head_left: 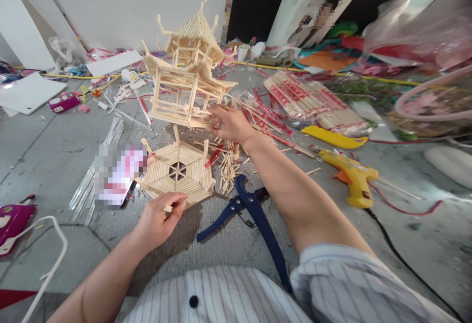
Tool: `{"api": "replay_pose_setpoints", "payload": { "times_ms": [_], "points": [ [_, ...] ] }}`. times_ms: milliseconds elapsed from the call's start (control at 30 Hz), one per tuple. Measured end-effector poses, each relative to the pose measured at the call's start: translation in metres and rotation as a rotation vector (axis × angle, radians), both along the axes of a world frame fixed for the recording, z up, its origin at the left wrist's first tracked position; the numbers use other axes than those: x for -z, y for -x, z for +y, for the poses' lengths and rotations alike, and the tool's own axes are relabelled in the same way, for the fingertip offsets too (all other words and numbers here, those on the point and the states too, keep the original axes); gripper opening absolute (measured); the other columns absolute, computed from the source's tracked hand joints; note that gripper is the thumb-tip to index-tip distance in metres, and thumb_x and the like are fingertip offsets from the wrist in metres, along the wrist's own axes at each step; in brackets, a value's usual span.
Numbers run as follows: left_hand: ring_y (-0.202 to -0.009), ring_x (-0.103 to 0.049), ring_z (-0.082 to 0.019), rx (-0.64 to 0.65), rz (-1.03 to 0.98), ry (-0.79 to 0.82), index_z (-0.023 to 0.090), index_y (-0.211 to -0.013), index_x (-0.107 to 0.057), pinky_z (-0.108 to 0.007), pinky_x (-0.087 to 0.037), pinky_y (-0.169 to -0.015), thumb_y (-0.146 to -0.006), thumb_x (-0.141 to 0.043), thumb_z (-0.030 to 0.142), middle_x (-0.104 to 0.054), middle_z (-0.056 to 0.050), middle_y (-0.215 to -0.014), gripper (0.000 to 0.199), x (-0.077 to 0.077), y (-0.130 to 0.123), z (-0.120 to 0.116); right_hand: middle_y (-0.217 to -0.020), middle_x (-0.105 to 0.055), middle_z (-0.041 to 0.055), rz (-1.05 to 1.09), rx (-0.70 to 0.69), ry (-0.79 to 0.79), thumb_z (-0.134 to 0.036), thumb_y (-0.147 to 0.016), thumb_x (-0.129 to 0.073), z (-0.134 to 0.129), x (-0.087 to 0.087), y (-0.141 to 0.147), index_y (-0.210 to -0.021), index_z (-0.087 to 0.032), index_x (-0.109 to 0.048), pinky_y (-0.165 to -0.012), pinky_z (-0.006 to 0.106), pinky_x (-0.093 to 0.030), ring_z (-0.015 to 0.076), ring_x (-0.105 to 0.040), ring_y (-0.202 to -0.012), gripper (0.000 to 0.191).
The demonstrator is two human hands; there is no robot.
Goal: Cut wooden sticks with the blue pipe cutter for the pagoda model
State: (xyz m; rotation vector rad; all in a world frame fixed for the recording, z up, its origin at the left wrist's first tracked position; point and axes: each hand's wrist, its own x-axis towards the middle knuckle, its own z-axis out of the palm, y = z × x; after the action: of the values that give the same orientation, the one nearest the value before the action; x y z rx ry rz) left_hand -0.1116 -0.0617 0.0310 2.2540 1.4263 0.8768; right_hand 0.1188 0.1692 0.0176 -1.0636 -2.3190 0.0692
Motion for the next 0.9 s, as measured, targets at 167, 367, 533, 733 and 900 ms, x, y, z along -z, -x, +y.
{"api": "replay_pose_setpoints", "payload": {
  "times_ms": [167,367,533,733,900],
  "points": [
    [-0.063,-0.064,-0.006,0.004,0.008,-0.002,0.013,-0.094,-0.065,-0.012,-0.05,-0.06,-0.087,-0.053,0.015,-0.069,0.0,-0.071,0.013,0.0,0.0,0.001,-0.12,-0.065,0.0071,-0.008,-0.006,0.005,-0.032,-0.076,-0.068,0.0,-0.001,0.002,-0.111,-0.021,-0.059,-0.088,0.038,-0.051,0.0252,-0.062,-0.109,0.038],
    [-0.063,-0.065,-0.007,0.001,0.005,0.011,0.014,-0.095,-0.064,-0.014,-0.051,-0.06,-0.088,-0.052,0.016,-0.07,0.0,-0.071,0.014,0.001,0.001,-0.001,-0.111,-0.066,0.0096,0.062,-0.039,0.05,-0.032,-0.074,-0.069,0.002,-0.002,0.003,-0.108,-0.019,-0.061,-0.087,0.038,-0.051,0.0256,-0.064,-0.104,0.038],
    [-0.063,-0.065,-0.009,-0.009,0.011,0.042,0.016,-0.095,-0.064,-0.016,-0.052,-0.06,-0.088,-0.051,0.018,-0.07,-0.001,-0.072,0.014,-0.001,0.0,-0.002,-0.095,-0.067,0.0068,0.251,-0.036,0.139,-0.037,-0.071,-0.067,0.006,-0.001,0.0,-0.1,-0.019,-0.06,-0.076,0.033,-0.052,0.0194,-0.064,-0.081,0.036],
    [-0.063,-0.065,-0.009,-0.015,0.012,0.045,0.016,-0.094,-0.064,-0.017,-0.052,-0.059,-0.088,-0.051,0.019,-0.071,-0.001,-0.072,0.015,-0.003,0.0,-0.001,-0.087,-0.064,0.0027,0.343,-0.017,0.164,-0.041,-0.07,-0.066,0.011,0.0,-0.005,-0.093,-0.023,-0.058,-0.076,0.031,-0.049,0.0165,-0.06,-0.078,0.03],
    [-0.064,-0.065,-0.009,-0.015,0.018,0.069,0.016,-0.095,-0.064,-0.018,-0.052,-0.06,-0.088,-0.05,0.019,-0.071,-0.001,-0.073,0.016,0.0,0.001,-0.001,-0.086,-0.063,0.003,0.386,0.004,0.192,-0.04,-0.068,-0.065,0.01,-0.003,-0.007,-0.091,-0.023,-0.056,-0.072,0.031,-0.049,0.0155,-0.058,-0.074,0.03]
  ]
}}
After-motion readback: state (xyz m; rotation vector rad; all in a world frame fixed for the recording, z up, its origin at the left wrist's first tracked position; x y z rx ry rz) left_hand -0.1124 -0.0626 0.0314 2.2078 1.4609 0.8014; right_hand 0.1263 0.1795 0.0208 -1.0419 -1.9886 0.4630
